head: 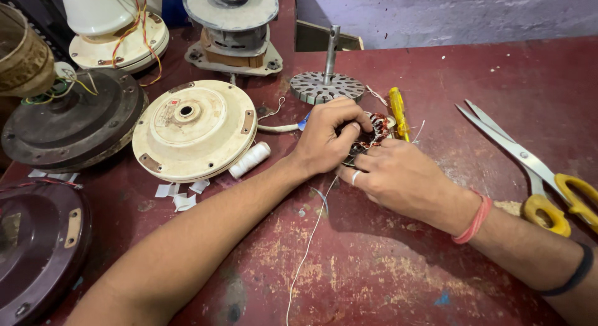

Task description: The person works on a disassembled ceiling fan motor, using a screwdriver to adjust copper windings and a white thread to secure or separate components. They repeatedly pull and position the thread around the stator assembly while handling the motor parts on a cluttered workbench.

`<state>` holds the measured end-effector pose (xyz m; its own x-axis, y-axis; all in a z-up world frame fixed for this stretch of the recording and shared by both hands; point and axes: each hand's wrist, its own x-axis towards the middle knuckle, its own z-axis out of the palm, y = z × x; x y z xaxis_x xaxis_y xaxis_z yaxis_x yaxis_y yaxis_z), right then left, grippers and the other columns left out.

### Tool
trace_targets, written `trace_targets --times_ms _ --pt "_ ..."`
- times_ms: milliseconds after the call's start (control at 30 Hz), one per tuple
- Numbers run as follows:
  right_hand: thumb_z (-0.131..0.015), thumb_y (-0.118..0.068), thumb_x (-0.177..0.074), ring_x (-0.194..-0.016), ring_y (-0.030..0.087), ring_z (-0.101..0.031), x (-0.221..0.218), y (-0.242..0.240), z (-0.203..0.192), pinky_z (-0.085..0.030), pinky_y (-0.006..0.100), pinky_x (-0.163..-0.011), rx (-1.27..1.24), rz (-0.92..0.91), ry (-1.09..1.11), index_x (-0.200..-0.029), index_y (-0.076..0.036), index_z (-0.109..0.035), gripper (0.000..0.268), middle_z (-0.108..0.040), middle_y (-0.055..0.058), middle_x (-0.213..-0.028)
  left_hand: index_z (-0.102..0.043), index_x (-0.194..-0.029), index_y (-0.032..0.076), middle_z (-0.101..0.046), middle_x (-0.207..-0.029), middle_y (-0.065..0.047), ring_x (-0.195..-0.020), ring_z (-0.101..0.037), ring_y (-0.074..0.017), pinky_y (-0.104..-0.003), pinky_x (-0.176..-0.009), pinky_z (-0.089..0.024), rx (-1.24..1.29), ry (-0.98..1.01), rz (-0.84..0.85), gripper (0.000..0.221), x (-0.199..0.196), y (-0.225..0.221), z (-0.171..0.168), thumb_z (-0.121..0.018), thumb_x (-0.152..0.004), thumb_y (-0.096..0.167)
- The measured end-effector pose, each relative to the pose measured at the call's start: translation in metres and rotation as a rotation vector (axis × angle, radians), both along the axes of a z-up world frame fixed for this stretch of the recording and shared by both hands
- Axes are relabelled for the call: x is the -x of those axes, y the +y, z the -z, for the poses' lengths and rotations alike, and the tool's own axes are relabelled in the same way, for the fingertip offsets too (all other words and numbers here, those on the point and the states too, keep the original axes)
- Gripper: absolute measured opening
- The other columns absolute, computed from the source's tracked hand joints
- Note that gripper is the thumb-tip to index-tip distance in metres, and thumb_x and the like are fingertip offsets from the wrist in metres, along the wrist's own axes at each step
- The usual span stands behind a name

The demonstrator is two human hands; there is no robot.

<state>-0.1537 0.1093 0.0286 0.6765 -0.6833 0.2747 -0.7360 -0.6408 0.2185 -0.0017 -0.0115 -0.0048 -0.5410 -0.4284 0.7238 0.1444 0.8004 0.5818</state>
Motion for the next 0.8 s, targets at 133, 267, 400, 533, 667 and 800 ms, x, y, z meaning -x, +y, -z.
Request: trace_targets --times_ms 133,267,400,533,667,800 --pt "-0.065 -0.015 -0.078 -0.075 0.025 -0.065 0.000 0.000 0.001 -0.050 0.042 -0.071 0.029 -0.011 -0.017 -0.103 -0.015 -0.074 0.026 -0.065 0.004 -0.075 -0.069 -0.087 0.000 -0.069 -0.084 -0.011 -0.084 -0.066 -0.0266 -0.038 -0.079 -0.052 0.020 0.009 0.002 0.013 0.000 -0.001 0.000 -0.057 -0.083 0.003" --pt "-0.065 -0.012 -0.078 -0.077 0.026 -0.065 -0.003 0.004 0.002 -0.050 0.043 -0.073 0.026 -0.040 -0.046 -0.095 -0.010 -0.070 0.018 -0.065 0.006 -0.077 -0.070 -0.087 0.000 -0.069 -0.083 -0.011 -0.081 -0.066 -0.0260 -0.038 -0.075 -0.052 0.001 -0.008 -0.008 0.014 0.000 0.000 0.000 -0.057 -0.083 0.003" --pt "-0.068 -0.011 -0.079 -0.075 0.028 -0.064 -0.007 0.020 -0.008 -0.049 0.044 -0.071 -0.111 -0.050 -0.137 -0.097 -0.006 -0.069 0.018 -0.064 0.008 -0.074 -0.070 -0.089 0.003 -0.068 -0.084 -0.010 -0.083 -0.066 -0.0256 -0.037 -0.078 -0.051 0.092 -0.051 0.024 0.009 -0.002 0.003 -0.004 -0.063 -0.085 0.007" --pt "-0.066 -0.009 -0.074 -0.078 0.031 -0.062 -0.007 0.043 -0.024 -0.049 0.044 -0.075 -0.083 -0.102 -0.249 -0.084 -0.005 -0.063 0.012 -0.062 0.011 -0.078 -0.071 -0.085 0.005 -0.067 -0.079 -0.007 -0.080 -0.063 -0.0251 -0.038 -0.080 -0.045 0.171 -0.147 0.061 0.009 -0.007 0.005 -0.007 -0.075 -0.079 0.011" --pt "-0.064 -0.009 -0.083 -0.082 0.033 -0.060 -0.006 0.053 -0.038 -0.048 0.047 -0.084 -0.020 -0.254 -0.453 -0.082 -0.005 -0.053 0.012 -0.056 0.014 -0.081 -0.072 -0.087 0.007 -0.070 -0.086 -0.005 -0.086 -0.065 -0.0230 -0.036 -0.085 -0.047 0.162 -0.129 0.105 0.009 -0.010 0.004 -0.011 -0.077 -0.080 0.011" --pt "-0.070 -0.009 -0.089 -0.063 0.029 -0.055 -0.010 0.055 -0.028 -0.044 0.046 -0.064 -0.351 -0.074 -0.359 -0.082 -0.005 -0.060 0.012 -0.051 0.009 -0.066 -0.075 -0.087 0.005 -0.070 -0.084 -0.006 -0.083 -0.065 -0.0230 -0.036 -0.082 -0.047 0.109 -0.141 0.116 0.007 -0.012 0.004 -0.010 -0.080 -0.083 0.010"
